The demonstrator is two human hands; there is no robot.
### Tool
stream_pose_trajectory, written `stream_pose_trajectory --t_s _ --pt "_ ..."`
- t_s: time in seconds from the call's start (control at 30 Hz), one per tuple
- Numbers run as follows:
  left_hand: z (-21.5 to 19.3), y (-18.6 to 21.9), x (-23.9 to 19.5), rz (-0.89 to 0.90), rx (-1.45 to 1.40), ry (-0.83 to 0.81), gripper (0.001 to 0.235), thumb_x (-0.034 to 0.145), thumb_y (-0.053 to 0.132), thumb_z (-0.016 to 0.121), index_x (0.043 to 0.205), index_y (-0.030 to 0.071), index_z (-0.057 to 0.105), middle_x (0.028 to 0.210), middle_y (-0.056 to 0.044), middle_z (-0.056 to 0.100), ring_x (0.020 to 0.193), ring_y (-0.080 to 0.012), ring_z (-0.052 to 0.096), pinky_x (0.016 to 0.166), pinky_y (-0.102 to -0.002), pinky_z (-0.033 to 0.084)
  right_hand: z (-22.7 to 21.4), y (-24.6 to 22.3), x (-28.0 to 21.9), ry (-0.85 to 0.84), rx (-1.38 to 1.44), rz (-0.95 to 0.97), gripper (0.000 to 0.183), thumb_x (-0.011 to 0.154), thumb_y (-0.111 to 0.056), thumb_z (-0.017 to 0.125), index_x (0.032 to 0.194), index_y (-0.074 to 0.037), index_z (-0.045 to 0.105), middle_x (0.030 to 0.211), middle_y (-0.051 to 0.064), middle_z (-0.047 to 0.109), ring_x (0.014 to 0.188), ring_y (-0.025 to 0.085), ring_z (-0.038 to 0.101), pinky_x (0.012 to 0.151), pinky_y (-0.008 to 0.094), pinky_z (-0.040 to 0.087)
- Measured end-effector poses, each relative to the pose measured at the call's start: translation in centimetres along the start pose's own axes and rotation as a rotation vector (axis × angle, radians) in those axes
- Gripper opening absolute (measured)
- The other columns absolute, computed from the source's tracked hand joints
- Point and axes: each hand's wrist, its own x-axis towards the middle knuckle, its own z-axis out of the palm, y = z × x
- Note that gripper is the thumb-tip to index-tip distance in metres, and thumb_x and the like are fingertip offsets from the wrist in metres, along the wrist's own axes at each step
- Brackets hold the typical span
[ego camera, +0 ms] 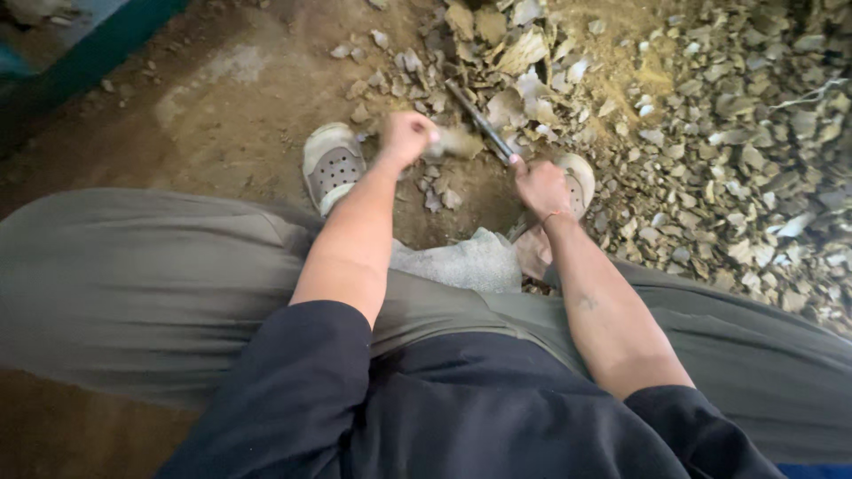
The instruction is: The person uses a metal rod to repeatedly strike and crush small stones on the ground, then gathers the crushed material by hand and places it into a white sack.
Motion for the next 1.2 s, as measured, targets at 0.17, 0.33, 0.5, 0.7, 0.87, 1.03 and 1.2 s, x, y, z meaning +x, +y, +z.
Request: stream_pose_trajectory --t_s 0.17,0.33,0.5,0.7,0.87,1.03,1.2 --pt "-3.5 -1.8 2.5 -0.210 0.192 0.461 0.011 0.076 0.019 0.082 0.087 0.022 0.082 0.089 -0.009 0.080 0.079 -0.0273 0.075 0.073 -0.040 0.060 2.2 -0.2 -1.0 0.078 0.134 -0.045 0.061 0.106 -0.054 0.046 0.093 0.001 0.069 0.084 0.031 0.069 0.083 0.051 0.068 0.079 0.059 0.054" --pt "-3.2 -1.7 1.7 -0.303 0.438 0.578 0.007 0.078 0.026 0.079 0.083 0.021 0.082 0.087 -0.016 0.076 0.081 -0.0377 0.074 0.073 -0.047 0.061 6.2 -0.8 -2.4 0.029 0.095 -0.183 0.060 0.107 -0.052 0.044 0.093 0.001 0.067 0.081 0.032 0.068 0.081 0.053 0.067 0.077 0.060 0.052" --pt "-3.9 -1.2 1.7 -0.264 0.374 0.546 0.016 0.074 0.033 0.083 0.082 0.019 0.080 0.086 -0.015 0.076 0.081 -0.0366 0.074 0.074 -0.048 0.060 7.2 -1.2 -1.2 0.023 0.075 -0.199 0.062 0.111 -0.049 0.038 0.090 0.001 0.068 0.087 0.032 0.069 0.085 0.052 0.068 0.082 0.059 0.053" --pt "-3.1 -1.7 1.8 -0.272 0.364 0.484 0.015 0.078 0.031 0.082 0.086 0.019 0.081 0.088 -0.013 0.077 0.082 -0.0359 0.075 0.077 -0.048 0.060 6.1 -2.0 -1.5 -0.091 0.048 -0.217 0.059 0.108 -0.049 0.040 0.097 0.004 0.065 0.081 0.035 0.068 0.082 0.054 0.067 0.079 0.061 0.052" --pt "-3.1 -3.0 2.2 -0.240 0.344 0.548 0.020 0.070 0.033 0.087 0.082 0.019 0.081 0.085 -0.014 0.076 0.080 -0.0356 0.075 0.074 -0.046 0.060 6.4 -3.8 -1.2 0.027 0.077 -0.158 0.062 0.108 -0.050 0.042 0.090 0.003 0.068 0.083 0.034 0.067 0.085 0.052 0.068 0.078 0.059 0.054" --pt "-2.8 -1.4 2.7 -0.268 0.257 0.532 0.019 0.072 0.032 0.087 0.083 0.018 0.082 0.087 -0.012 0.078 0.080 -0.0329 0.076 0.075 -0.044 0.060 4.6 -3.7 -1.3 -0.062 0.118 -0.124 0.055 0.106 -0.048 0.041 0.095 0.000 0.064 0.076 0.031 0.068 0.075 0.052 0.069 0.066 0.061 0.055" --pt "-3.0 -1.7 2.0 -0.336 0.261 0.441 0.026 0.073 0.038 0.089 0.084 0.016 0.081 0.088 -0.013 0.077 0.080 -0.0336 0.074 0.073 -0.044 0.059 5.3 -4.4 -2.6 0.068 0.091 -0.137 0.055 0.108 -0.049 0.045 0.093 -0.002 0.068 0.081 0.033 0.067 0.079 0.053 0.067 0.072 0.061 0.055"
